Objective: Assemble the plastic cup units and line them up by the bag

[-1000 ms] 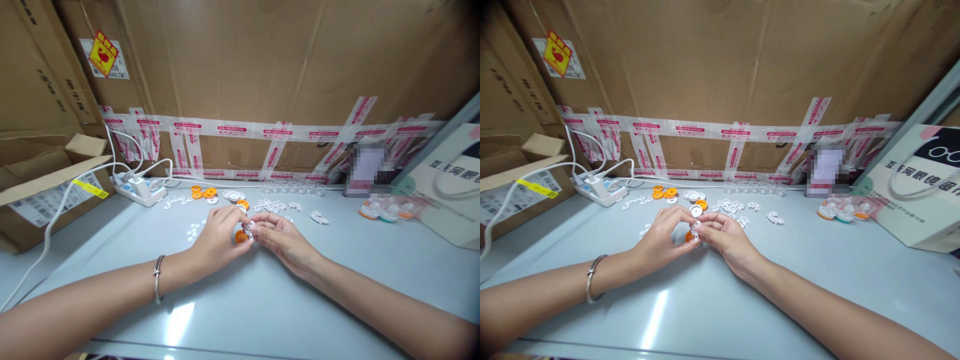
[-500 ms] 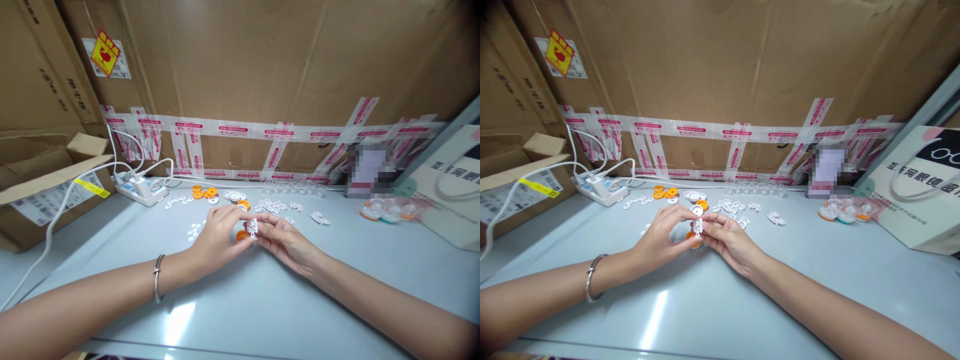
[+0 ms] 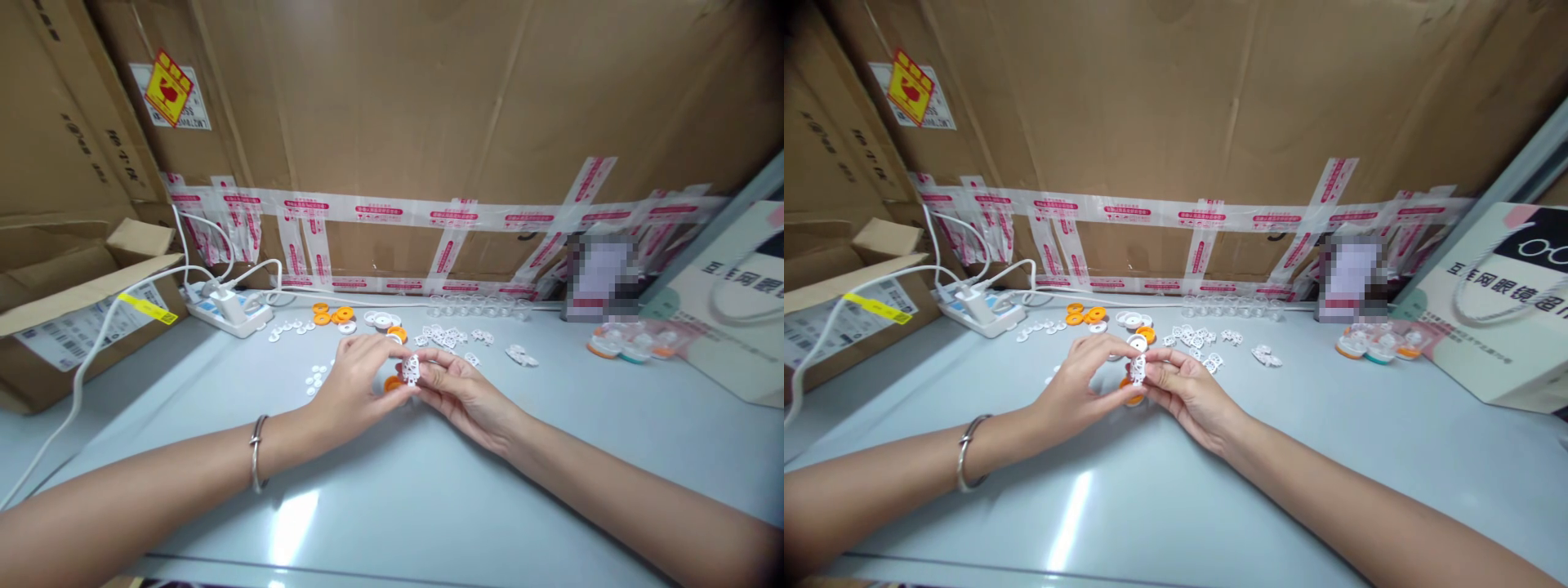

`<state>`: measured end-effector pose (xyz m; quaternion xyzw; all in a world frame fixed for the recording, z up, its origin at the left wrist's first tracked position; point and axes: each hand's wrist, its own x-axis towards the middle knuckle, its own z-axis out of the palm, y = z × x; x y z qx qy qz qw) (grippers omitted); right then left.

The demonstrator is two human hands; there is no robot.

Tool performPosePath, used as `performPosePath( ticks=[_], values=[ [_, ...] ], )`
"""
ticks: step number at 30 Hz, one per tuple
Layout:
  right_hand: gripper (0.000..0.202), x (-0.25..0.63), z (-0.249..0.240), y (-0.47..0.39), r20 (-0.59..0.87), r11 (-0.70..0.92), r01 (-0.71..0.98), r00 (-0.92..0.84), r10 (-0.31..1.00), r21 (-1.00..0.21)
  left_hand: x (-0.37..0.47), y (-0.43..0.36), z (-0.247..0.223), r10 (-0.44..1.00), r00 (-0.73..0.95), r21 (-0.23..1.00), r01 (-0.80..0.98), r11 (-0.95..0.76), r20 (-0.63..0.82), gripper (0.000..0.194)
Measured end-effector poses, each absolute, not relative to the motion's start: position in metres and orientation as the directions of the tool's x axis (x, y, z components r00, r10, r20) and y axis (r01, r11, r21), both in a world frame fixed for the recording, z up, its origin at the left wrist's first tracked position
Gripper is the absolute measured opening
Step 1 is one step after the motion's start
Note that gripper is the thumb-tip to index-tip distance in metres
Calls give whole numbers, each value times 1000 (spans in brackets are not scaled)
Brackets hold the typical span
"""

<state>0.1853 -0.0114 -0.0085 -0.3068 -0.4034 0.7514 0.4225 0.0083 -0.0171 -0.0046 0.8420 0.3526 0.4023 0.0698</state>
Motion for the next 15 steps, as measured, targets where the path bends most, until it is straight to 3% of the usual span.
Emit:
performPosePath(
  ticks=[15],
  values=[
    [15,185,-9,-11,-146,-324,-373,-433,890,-869,8,-19,-1,667,438,409,548,-730,603,26]
  ],
)
